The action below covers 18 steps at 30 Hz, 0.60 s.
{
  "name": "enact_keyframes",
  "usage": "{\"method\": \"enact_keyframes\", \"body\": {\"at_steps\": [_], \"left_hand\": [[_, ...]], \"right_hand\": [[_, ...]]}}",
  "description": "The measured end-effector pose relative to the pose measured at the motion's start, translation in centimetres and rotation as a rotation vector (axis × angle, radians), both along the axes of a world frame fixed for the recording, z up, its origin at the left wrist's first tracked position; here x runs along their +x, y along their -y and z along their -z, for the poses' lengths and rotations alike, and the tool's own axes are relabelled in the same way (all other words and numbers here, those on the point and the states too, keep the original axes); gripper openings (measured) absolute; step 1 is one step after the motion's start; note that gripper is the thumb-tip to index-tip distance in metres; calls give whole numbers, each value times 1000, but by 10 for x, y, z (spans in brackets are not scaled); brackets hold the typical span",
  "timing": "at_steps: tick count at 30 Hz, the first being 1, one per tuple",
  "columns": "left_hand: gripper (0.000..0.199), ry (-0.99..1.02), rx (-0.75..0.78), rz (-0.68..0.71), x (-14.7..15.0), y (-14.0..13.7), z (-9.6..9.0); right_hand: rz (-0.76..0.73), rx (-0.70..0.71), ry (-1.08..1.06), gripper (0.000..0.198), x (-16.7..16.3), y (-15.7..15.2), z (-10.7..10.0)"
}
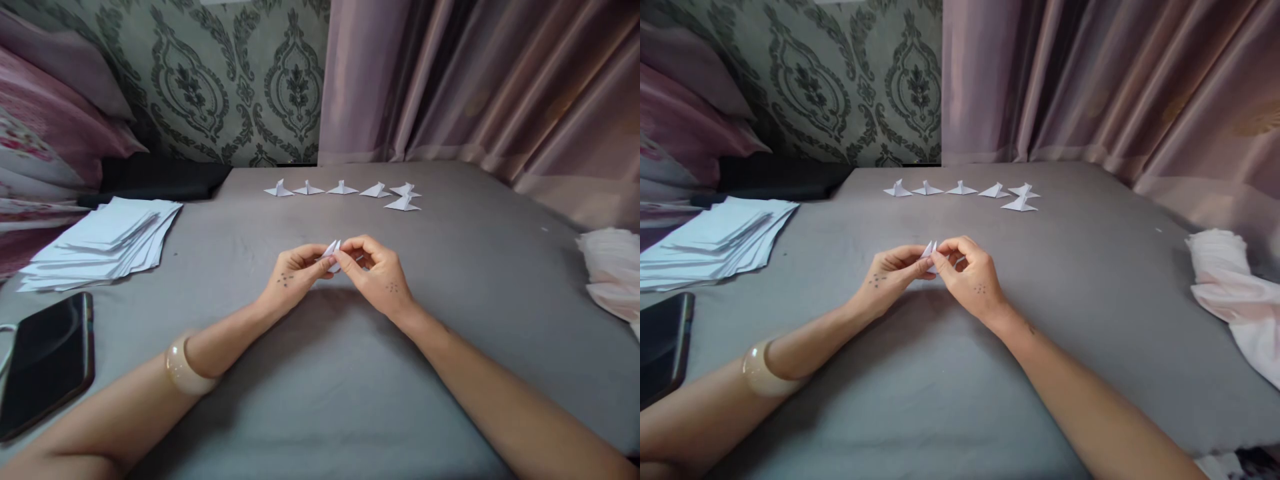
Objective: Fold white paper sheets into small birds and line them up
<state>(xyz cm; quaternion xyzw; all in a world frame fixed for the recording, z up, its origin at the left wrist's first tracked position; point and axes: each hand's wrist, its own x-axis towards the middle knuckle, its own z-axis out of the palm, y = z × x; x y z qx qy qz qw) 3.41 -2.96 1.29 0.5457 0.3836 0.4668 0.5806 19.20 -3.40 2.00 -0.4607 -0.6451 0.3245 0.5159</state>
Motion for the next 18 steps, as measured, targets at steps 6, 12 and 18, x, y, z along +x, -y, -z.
{"method": "enact_keyframes", "body": {"at_steps": [6,12,18], "left_hand": [[28,-25,-21,80,-3,-2,2],[28,-30,-73,121,-3,-2,-2],[28,-30,-125,96,-1,-1,-4]], "right_hand": [[-12,-3,-53,8,1,-2,1],[79,15,-25,8,-2,3,-4],[103,-56,-93,21,-3,3,-3]]}}
